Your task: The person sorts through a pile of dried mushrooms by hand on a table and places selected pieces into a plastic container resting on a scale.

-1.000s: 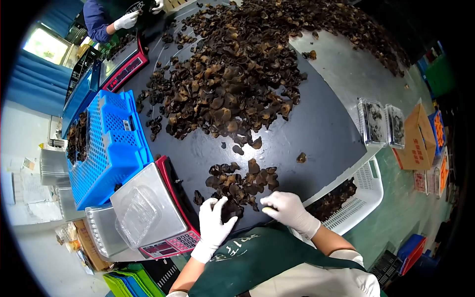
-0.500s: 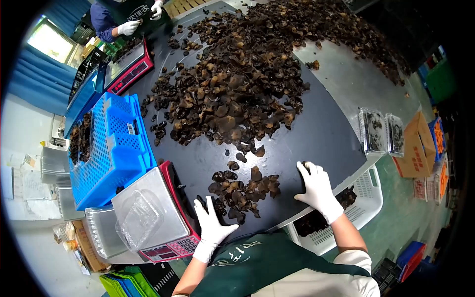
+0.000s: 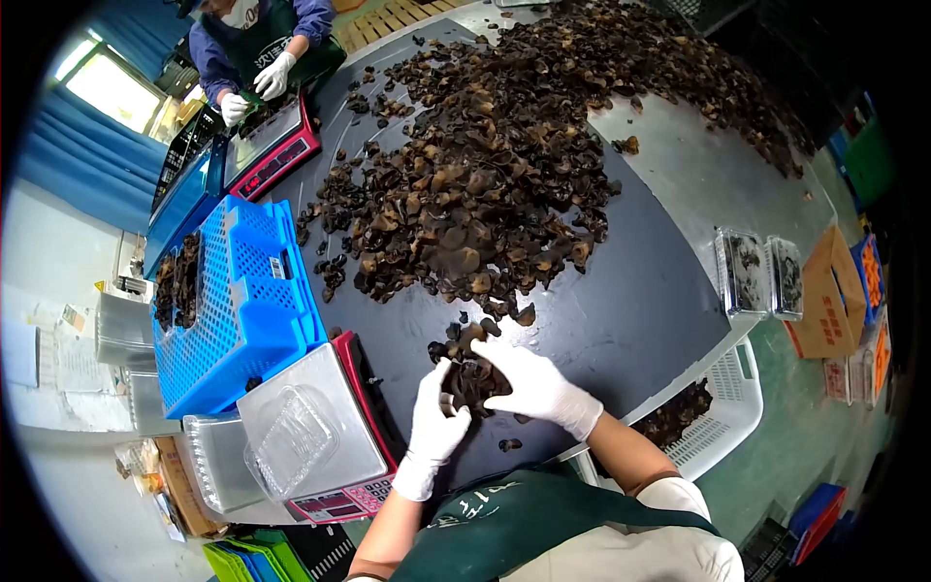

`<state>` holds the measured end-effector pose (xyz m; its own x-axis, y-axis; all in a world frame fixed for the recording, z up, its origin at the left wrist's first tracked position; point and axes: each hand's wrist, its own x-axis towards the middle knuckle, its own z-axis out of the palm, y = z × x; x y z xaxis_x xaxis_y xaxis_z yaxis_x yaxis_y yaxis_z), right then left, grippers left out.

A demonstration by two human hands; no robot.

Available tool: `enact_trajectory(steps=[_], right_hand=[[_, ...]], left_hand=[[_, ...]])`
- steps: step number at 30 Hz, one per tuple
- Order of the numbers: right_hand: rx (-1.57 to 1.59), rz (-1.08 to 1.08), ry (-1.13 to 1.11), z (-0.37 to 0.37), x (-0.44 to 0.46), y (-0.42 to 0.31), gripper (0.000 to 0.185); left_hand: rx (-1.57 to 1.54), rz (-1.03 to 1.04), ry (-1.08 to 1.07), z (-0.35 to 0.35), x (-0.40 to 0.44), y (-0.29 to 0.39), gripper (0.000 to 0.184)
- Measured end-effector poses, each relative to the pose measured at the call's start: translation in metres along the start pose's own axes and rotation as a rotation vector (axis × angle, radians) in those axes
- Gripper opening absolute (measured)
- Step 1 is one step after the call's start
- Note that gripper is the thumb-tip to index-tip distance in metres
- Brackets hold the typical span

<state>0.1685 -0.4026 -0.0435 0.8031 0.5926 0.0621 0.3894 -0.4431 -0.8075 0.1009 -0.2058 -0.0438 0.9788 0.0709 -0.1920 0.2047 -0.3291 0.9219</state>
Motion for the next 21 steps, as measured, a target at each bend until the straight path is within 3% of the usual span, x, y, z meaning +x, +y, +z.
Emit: enact_trajectory(steps=[2, 4, 6, 7, 10, 11, 14, 15, 16, 18, 20, 21], right_hand=[[0.039, 0.004, 0.038, -0.011, 0.007, 0.009, 0.073], [-0.05, -0.026, 0.134, -0.003, 0.016, 0.033, 0.073], [-0.186, 0.0, 0.202, 0.011, 0.022, 0.043, 0.07], [-0.208, 0.019, 0.165, 0.013, 0.025, 0.037, 0.068], [-0.363, -0.184, 0.106, 0.027, 0.022, 0.029, 0.062], [-0.318, -0.176, 0.057, 0.026, 0.013, 0.023, 0.056], [-0.108, -0.317, 0.134, 0.011, -0.013, 0.019, 0.046], [-0.037, -0.262, 0.096, -0.002, -0.017, 0.011, 0.045], [0.013, -0.217, 0.02, -0.014, -0.021, 0.009, 0.053], [-0.171, -0.159, 0.063, -0.025, -0.045, 0.012, 0.068], [-0.255, -0.051, 0.013, -0.027, -0.064, 0.02, 0.082], [-0.319, 0.007, -0.045, -0.023, -0.073, 0.024, 0.091]], left_hand=[[-0.052, -0.047, 0.005, -0.014, 0.011, 0.011, 0.076], [0.144, -0.03, 0.086, -0.022, 0.03, -0.002, 0.074], [0.461, 0.395, 0.243, -0.025, 0.059, -0.044, 0.066], [0.465, 0.364, 0.252, -0.021, 0.066, -0.045, 0.06], [0.47, 0.318, -0.062, -0.014, 0.058, -0.037, 0.06], [0.325, 0.315, -0.017, -0.004, 0.044, -0.041, 0.06], [0.344, 0.258, -0.108, -0.02, 0.019, -0.017, 0.061], [0.293, 0.273, -0.146, -0.029, 0.011, -0.019, 0.061], [0.289, 0.266, -0.143, -0.028, 0.0, -0.012, 0.061], [0.444, 0.147, 0.06, -0.028, -0.023, 0.003, 0.066], [0.547, 0.037, -0.01, -0.028, -0.045, -0.002, 0.095], [0.593, 0.014, -0.038, -0.025, -0.054, -0.005, 0.099]])
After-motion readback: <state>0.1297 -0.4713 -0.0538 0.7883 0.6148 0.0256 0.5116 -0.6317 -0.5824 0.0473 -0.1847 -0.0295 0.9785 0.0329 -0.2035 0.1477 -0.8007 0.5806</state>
